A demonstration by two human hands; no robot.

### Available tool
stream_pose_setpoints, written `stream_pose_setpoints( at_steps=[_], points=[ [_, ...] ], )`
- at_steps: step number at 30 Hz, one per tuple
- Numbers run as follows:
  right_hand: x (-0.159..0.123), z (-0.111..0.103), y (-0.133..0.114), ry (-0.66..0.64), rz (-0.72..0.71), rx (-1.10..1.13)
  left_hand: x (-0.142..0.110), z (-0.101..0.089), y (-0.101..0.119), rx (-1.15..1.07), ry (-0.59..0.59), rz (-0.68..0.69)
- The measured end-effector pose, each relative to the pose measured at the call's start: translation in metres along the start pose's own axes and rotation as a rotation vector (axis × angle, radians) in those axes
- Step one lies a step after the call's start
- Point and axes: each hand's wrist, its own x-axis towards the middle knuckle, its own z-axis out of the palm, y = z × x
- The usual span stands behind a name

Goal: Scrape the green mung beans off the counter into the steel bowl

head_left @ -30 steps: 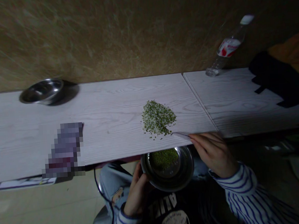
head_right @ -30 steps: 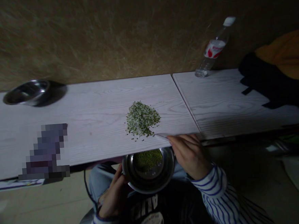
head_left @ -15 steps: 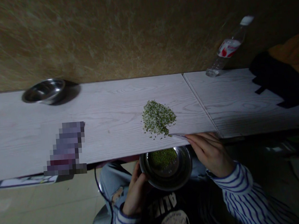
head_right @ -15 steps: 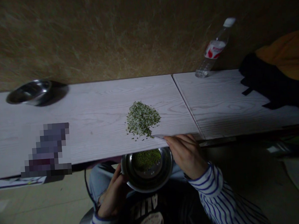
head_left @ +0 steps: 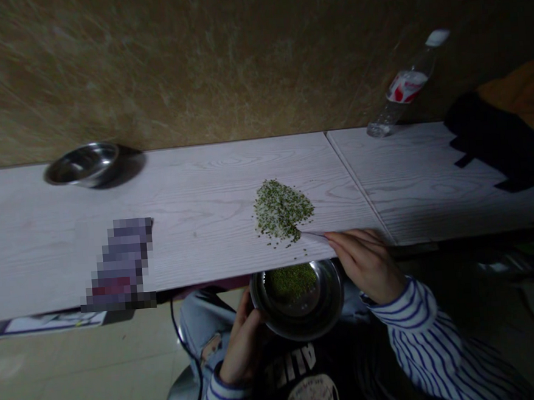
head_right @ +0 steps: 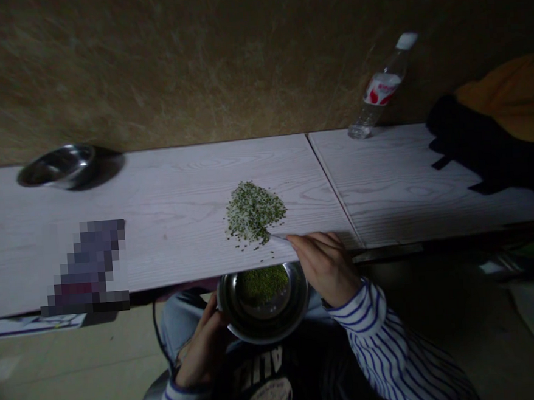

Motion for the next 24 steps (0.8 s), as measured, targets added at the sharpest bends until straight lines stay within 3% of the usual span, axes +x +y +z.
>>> stream_pose_setpoints(
  at_steps=[6, 11, 18, 24],
  points=[
    [-0.0024, -0.0063, -0.0070, -0.070, -0.030, 0.051, 0.0037, -0.0043, 0.0016, 0.024, -0.011, -0.023],
    [0.0014, -0.0065, -0.0042, -0.008, -0.010, 0.001, 0.0002, -0.0005, 0.0024, 0.030, 0.004, 0.007],
    [0.0000, -0.0046, -0.0057, -0.063, -0.025, 0.031, -0.0012, -0.0009, 0.0027, 0.044, 0.018, 0.010],
    [0.0004, -0.0029, -0.0032, -0.012, -0.014, 0.002, -0.0006, -0.0009, 0.0018, -0.013, 0.039, 0.035]
  ],
)
